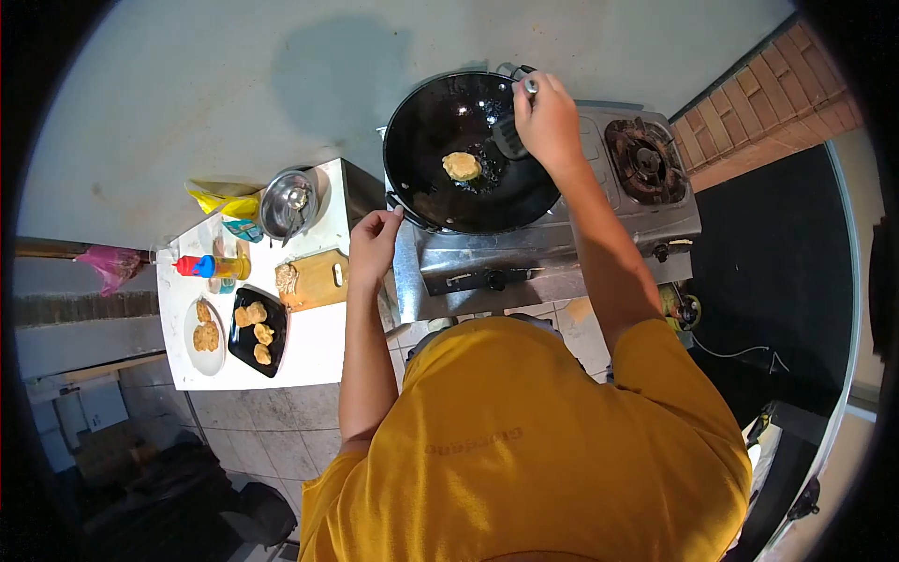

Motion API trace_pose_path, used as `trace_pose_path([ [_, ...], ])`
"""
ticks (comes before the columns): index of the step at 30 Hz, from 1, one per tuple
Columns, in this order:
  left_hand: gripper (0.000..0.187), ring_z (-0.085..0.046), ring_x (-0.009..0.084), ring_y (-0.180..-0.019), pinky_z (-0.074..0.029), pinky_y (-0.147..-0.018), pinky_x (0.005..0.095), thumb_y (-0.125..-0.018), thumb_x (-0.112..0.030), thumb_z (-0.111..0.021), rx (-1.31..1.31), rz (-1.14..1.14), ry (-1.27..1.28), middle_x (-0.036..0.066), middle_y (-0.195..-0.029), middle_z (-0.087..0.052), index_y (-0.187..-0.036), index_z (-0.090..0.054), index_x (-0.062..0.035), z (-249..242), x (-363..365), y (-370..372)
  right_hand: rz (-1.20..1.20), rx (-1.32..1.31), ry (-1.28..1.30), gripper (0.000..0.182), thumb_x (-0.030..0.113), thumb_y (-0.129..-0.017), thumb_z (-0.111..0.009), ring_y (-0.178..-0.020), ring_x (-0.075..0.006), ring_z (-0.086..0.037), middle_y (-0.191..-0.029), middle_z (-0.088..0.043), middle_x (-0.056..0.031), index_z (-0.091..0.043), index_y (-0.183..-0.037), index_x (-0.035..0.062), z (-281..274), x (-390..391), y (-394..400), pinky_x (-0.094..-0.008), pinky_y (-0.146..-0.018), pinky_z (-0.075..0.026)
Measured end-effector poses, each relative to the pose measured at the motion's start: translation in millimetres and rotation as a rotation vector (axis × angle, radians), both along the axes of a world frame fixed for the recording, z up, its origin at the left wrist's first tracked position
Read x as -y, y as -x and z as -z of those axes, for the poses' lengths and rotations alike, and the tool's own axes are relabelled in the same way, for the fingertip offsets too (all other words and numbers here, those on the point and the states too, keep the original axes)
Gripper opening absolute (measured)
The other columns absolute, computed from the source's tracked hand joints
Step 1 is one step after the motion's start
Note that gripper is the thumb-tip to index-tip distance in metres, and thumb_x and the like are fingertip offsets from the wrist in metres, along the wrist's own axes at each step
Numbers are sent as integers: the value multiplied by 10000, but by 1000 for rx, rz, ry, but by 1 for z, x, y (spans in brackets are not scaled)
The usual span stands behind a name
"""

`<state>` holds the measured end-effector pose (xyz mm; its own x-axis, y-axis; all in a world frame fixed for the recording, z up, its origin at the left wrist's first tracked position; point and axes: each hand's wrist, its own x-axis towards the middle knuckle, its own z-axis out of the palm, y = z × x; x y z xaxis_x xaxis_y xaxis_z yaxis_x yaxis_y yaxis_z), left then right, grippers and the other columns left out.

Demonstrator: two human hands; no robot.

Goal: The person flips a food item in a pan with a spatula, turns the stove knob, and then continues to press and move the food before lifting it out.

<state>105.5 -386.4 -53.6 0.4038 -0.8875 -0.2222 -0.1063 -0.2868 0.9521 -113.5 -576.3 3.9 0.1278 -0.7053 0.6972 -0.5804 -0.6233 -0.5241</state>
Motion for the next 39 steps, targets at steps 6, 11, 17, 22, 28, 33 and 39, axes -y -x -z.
trace_pose_path([
  [6,261,-431,57,-648,-353,-584,224,-902,-240,-633,7,8,19,-29,-677,-528,-799,-629,0,7,2,-2,10,9,-20,145,128,-844,-617,-735,-382,-574,-803,-575,-172,-561,-848,-5,1,5,3,-427,-636,-457],
  [11,261,-422,55,-634,-348,-572,221,-899,-242,-637,-6,17,14,-34,-668,-520,-801,-628,0,9,2,-5,-48,8,-92,135,127,-843,-615,-728,-377,-578,-794,-578,-167,-566,-832,2,-3,2,4,-421,-635,-457],
  [17,267,-415,51,-628,-339,-561,223,-898,-252,-639,9,17,4,-40,-659,-509,-796,-627,-5,6,2,-3,11,-12,3,143,138,-846,-612,-736,-383,-579,-804,-582,-164,-566,-841,3,6,9,5,-432,-646,-459],
  [22,280,-413,55,-627,-336,-561,226,-905,-262,-628,5,8,22,-38,-662,-505,-788,-623,-8,9,1,-3,9,1,99,131,126,-837,-645,-612,-270,-578,-733,-581,-131,-586,-831,9,9,13,5,-338,-570,-455],
  [28,284,-407,59,-634,-337,-571,225,-907,-263,-627,19,4,-21,-37,-664,-498,-790,-616,-4,2,0,-1,-28,78,-63,164,144,-841,-623,-719,-379,-576,-766,-576,-168,-557,-815,-4,-3,4,4,-420,-626,-461],
  [33,286,-418,62,-642,-350,-583,226,-906,-268,-627,12,-1,-40,-30,-669,-508,-800,-620,-2,-1,0,-1,-31,18,-43,159,142,-840,-625,-716,-373,-580,-779,-576,-163,-559,-816,0,0,5,5,-414,-630,-464],
  [39,295,-425,67,-646,-357,-588,230,-910,-274,-621,5,7,-33,-20,-673,-519,-808,-622,3,4,-1,-2,-25,34,-2,151,142,-838,-631,-719,-369,-583,-804,-583,-158,-567,-830,5,3,9,5,-412,-642,-468],
])
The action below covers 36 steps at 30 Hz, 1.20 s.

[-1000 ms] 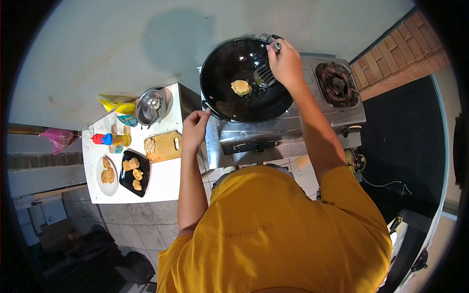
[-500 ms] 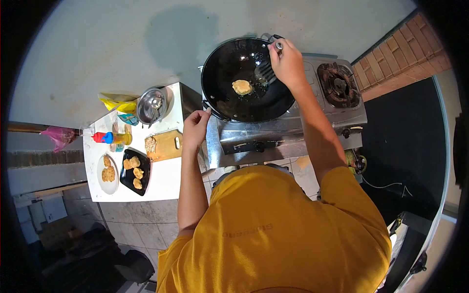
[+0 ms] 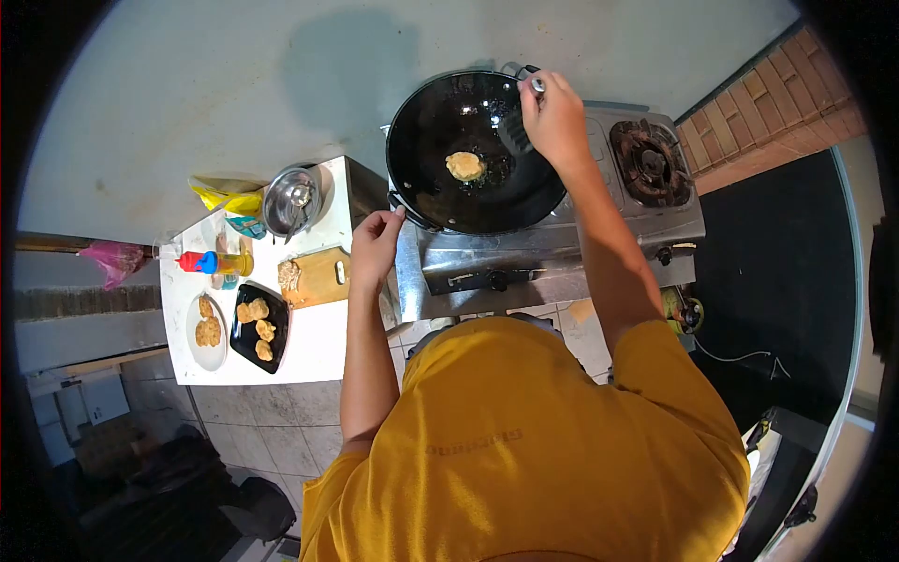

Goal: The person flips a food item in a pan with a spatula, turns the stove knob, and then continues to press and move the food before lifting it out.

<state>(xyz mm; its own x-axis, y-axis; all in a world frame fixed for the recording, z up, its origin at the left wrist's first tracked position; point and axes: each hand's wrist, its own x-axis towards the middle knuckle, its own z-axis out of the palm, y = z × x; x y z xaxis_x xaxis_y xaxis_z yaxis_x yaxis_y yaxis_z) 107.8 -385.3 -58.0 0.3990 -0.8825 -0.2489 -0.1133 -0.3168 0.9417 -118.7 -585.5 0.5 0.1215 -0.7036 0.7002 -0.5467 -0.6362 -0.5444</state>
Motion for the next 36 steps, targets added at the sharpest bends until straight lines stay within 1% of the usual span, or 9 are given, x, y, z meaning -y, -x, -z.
trace_pose_path([
  [5,293,-431,68,-649,-360,-592,229,-911,-272,-618,32,4,19,-16,-679,-528,-816,-625,4,-2,0,2,-20,30,-125,163,149,-836,-633,-724,-368,-590,-815,-590,-167,-572,-830,-2,-5,-6,0,-418,-652,-476],
  [7,293,-437,66,-654,-363,-596,226,-913,-272,-615,23,5,4,-16,-686,-535,-820,-626,5,-2,0,1,41,-56,56,161,143,-835,-634,-716,-366,-591,-814,-591,-166,-571,-824,-4,2,0,0,-421,-647,-479],
  [11,302,-436,67,-653,-362,-597,225,-915,-280,-611,-9,-2,11,-19,-688,-534,-823,-625,7,-1,1,3,-31,-18,16,140,140,-842,-639,-673,-330,-594,-785,-599,-149,-592,-835,9,-5,-2,2,-372,-617,-473],
  [13,277,-360,33,-625,-284,-550,208,-921,-281,-612,27,0,41,-71,-682,-471,-773,-608,-47,-2,1,4,48,18,61,144,144,-842,-643,-678,-330,-598,-788,-599,-149,-594,-839,9,-9,-3,2,-376,-620,-477],
  [19,313,-409,57,-640,-331,-575,223,-918,-293,-606,20,3,6,-29,-668,-511,-809,-625,0,-1,1,3,5,-8,34,148,148,-839,-649,-651,-303,-596,-761,-592,-140,-600,-846,8,-3,0,3,-363,-601,-473],
  [22,316,-407,58,-641,-332,-576,226,-918,-294,-606,12,-3,-1,-31,-667,-504,-804,-623,0,-5,0,5,12,22,11,157,132,-822,-647,-748,-376,-590,-806,-602,-166,-583,-852,-8,-3,0,2,-409,-665,-476],
  [29,322,-403,61,-639,-334,-577,229,-920,-296,-604,37,1,-14,-34,-661,-494,-790,-615,-2,-4,1,5,-12,58,-105,157,136,-826,-643,-713,-368,-591,-791,-603,-167,-588,-854,-8,-8,-3,2,-407,-647,-475],
  [31,307,-330,33,-595,-249,-522,213,-924,-310,-603,0,-21,29,-79,-642,-418,-753,-596,-55,-5,0,8,-36,3,55,150,133,-830,-638,-697,-364,-586,-788,-602,-164,-591,-857,-7,1,3,1,-402,-638,-474],
  [36,322,-406,66,-635,-343,-579,232,-922,-296,-601,21,13,-17,-28,-662,-502,-786,-609,-5,-1,1,2,-53,-4,-72,139,123,-829,-637,-707,-361,-585,-801,-603,-162,-590,-857,-5,-9,-5,3,-398,-641,-474],
])
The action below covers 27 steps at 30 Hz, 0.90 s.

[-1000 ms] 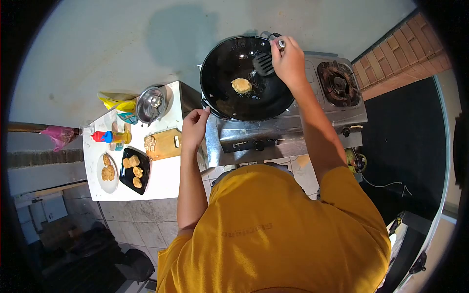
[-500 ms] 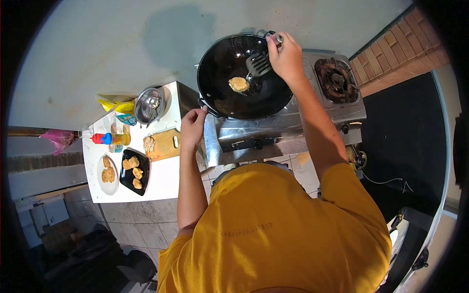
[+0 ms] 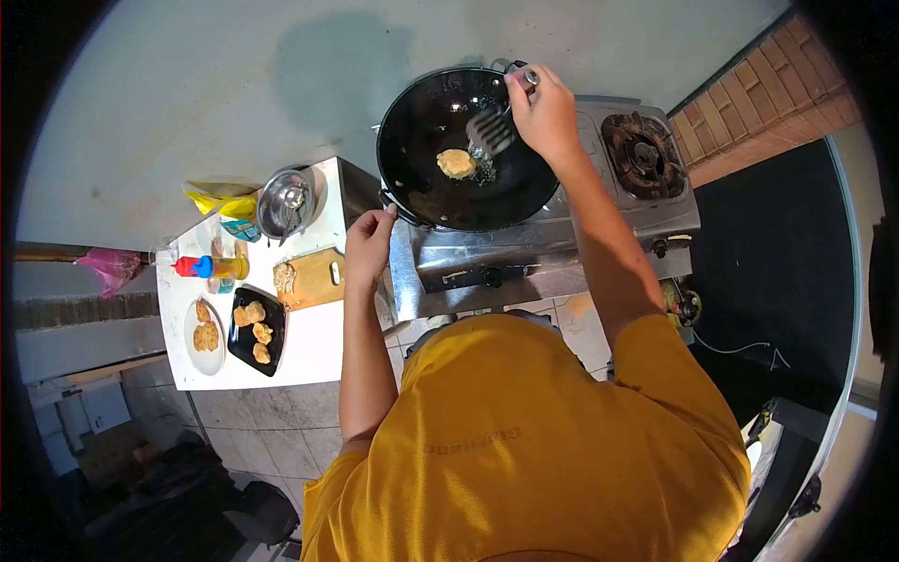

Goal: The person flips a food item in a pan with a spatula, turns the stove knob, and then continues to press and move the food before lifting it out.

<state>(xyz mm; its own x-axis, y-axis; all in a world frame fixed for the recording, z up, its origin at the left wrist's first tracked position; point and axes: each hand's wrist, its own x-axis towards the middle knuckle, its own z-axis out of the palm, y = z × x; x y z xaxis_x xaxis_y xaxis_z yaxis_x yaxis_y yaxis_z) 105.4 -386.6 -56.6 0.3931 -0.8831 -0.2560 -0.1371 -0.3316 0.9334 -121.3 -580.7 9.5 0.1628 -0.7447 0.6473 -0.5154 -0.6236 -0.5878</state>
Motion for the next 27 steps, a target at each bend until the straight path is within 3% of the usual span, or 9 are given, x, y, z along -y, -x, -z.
trace_pose_path([
  [2,320,-409,67,-634,-346,-581,232,-922,-296,-601,13,-7,-4,-26,-664,-508,-793,-613,-3,0,-2,0,15,34,45,134,119,-829,-637,-709,-361,-585,-801,-601,-161,-589,-857,-3,6,2,-2,-398,-641,-474],
  [4,318,-417,70,-635,-350,-585,231,-921,-294,-602,-6,-30,24,-22,-666,-517,-801,-617,0,0,-2,3,12,-34,80,150,147,-838,-657,-609,-261,-583,-767,-603,-135,-605,-858,7,12,7,-1,-328,-588,-468],
  [8,319,-421,69,-643,-354,-592,229,-922,-294,-601,21,-22,11,-20,-674,-523,-799,-618,0,-1,-1,3,45,49,43,154,149,-838,-657,-603,-257,-579,-771,-608,-137,-604,-862,6,4,2,-2,-331,-587,-468],
  [11,321,-417,68,-643,-352,-590,231,-923,-295,-600,-22,-24,24,-22,-674,-516,-796,-617,-1,-2,-2,2,76,-39,237,140,144,-847,-643,-617,-270,-585,-777,-604,-139,-602,-855,10,8,5,-3,-337,-590,-468],
  [13,320,-412,67,-642,-349,-587,232,-923,-297,-600,-9,-19,3,-27,-672,-507,-797,-620,-3,-1,-2,1,-1,10,-14,121,115,-833,-624,-708,-365,-580,-803,-591,-153,-585,-858,3,2,-2,-3,-402,-642,-473],
  [17,318,-408,66,-642,-347,-585,232,-923,-296,-601,-13,-23,23,-31,-671,-501,-796,-622,-5,0,-3,2,47,68,53,123,119,-838,-619,-736,-365,-585,-815,-590,-156,-581,-856,3,0,-3,-4,-405,-647,-473],
  [20,298,-350,40,-606,-271,-539,210,-920,-298,-609,-26,-32,33,-71,-662,-453,-775,-615,-37,-2,-2,4,58,-65,111,125,118,-839,-619,-756,-368,-589,-809,-587,-160,-579,-868,4,6,1,-3,-408,-650,-474],
  [22,318,-409,62,-652,-348,-591,229,-923,-294,-602,-11,-21,37,-34,-681,-508,-806,-624,0,-3,-2,3,40,15,47,132,122,-838,-622,-753,-372,-588,-800,-584,-162,-579,-882,5,5,2,-3,-412,-652,-476],
  [27,322,-418,64,-661,-352,-601,227,-922,-296,-603,-33,-19,31,-30,-689,-521,-811,-624,5,0,-3,1,9,-17,83,142,128,-835,-628,-749,-379,-586,-795,-582,-165,-581,-895,9,7,2,-6,-416,-655,-478],
])
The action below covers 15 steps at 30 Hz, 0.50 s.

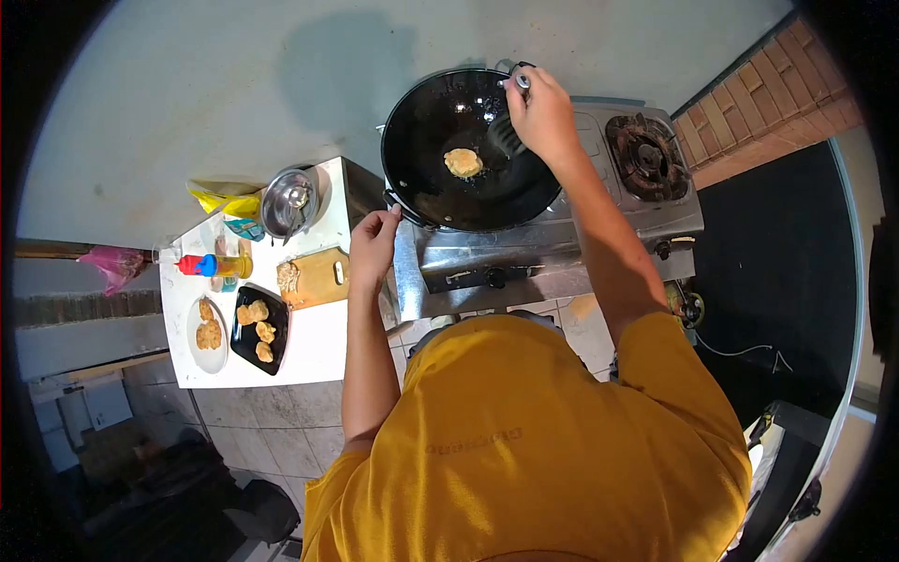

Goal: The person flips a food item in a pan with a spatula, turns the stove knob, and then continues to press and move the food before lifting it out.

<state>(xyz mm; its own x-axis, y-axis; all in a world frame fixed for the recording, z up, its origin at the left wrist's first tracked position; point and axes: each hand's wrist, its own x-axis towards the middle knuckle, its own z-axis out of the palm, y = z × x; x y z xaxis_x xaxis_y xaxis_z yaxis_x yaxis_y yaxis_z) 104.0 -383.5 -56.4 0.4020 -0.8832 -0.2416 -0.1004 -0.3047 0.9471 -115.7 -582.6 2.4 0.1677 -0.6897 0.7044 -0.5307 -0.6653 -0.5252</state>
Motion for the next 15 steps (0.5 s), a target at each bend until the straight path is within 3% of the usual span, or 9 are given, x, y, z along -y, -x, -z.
trace_pose_path([
  [5,323,-420,66,-664,-353,-604,227,-920,-300,-605,28,6,-38,-25,-694,-530,-809,-625,4,0,1,0,-5,78,12,142,126,-831,-632,-734,-381,-583,-796,-582,-166,-578,-888,7,-2,-2,-2,-412,-650,-477],
  [8,330,-420,67,-663,-353,-604,228,-920,-306,-604,1,-15,-13,-24,-692,-529,-805,-625,3,-4,0,2,6,-29,39,144,126,-833,-629,-736,-380,-582,-804,-583,-168,-578,-887,4,0,-2,-2,-407,-650,-477],
  [10,335,-424,70,-664,-354,-606,228,-921,-310,-601,20,-2,-27,-20,-690,-531,-807,-627,4,-2,1,1,-87,-2,-55,141,124,-837,-627,-744,-379,-584,-822,-583,-168,-579,-892,4,2,-2,-1,-411,-654,-477],
  [15,337,-425,73,-657,-357,-607,228,-920,-310,-601,28,-3,-25,-18,-683,-528,-805,-630,5,2,1,-1,35,-46,-7,157,128,-837,-622,-781,-385,-588,-849,-586,-171,-581,-923,2,4,-3,-1,-427,-687,-483],
])
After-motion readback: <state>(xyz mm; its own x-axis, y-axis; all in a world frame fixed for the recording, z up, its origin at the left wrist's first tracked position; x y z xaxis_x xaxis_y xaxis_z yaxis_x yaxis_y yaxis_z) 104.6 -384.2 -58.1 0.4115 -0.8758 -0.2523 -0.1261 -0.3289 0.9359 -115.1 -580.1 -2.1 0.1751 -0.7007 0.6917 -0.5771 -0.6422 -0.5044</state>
